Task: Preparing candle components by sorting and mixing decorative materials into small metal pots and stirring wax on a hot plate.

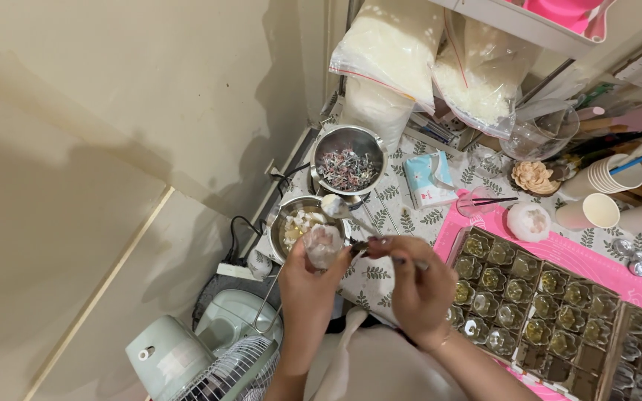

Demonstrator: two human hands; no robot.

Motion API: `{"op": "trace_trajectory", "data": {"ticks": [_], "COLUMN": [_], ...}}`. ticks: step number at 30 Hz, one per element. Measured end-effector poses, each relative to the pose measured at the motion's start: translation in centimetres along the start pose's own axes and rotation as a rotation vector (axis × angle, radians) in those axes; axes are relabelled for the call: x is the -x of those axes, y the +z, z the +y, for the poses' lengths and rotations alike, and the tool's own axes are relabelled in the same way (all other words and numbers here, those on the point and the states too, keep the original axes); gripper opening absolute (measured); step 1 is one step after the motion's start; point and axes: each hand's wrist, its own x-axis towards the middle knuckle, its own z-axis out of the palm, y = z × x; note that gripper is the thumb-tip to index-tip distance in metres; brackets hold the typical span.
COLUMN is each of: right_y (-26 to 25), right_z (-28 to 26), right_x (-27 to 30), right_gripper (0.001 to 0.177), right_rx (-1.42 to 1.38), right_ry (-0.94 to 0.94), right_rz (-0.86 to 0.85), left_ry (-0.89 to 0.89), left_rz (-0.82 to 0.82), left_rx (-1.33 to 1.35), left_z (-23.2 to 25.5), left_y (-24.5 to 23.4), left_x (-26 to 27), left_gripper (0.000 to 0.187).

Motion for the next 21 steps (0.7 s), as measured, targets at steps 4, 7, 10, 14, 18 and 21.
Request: {"op": "trace_trajectory", "data": {"ticks": [4, 7, 10, 14, 18, 21], "right_y": [-0.5, -0.2, 0.2, 0.7, 0.7, 0.3], "right_z": [1.4, 2.3, 2.1, 1.8, 2.8, 4.7], "right_x": [-1.6, -2.1, -1.7, -1.2, -1.6, -0.8], "right_gripper": [0.02, 0.024, 0.026, 0.027, 0.029, 0.029], "right_rx": [-0.137, -0.313, -0.4, -0.489, -0.569, -0.453], "right_ry": [0.135, 0.361, 0.515, 0.577, 0.613, 0.586], "right_rz": [-0.02, -0.055, -0.076, -0.014, 0.088, 0.077], "left_ry": [-0.023, 0.016, 0.015, -0.082, -0.123, -0.091], "left_rz": [-0.112, -0.227, -0.275, -0.248, -0.178, -0.032], "left_rx": [-0.009, -0.053, 0.036, -0.051, -0.064, -0.221], "left_z": [0.2, 0.3, -1.1, -1.5, -1.5, 0.2], "left_y": [-1.7, -2.6, -3.0, -3.1, -3.6, -4.5], "left_x": [-0.6, -0.7, -1.1, -1.2, -0.8, 0.1], "left_gripper": [0.042, 0.045, 0.043, 0.035, 0.038, 0.04]}}
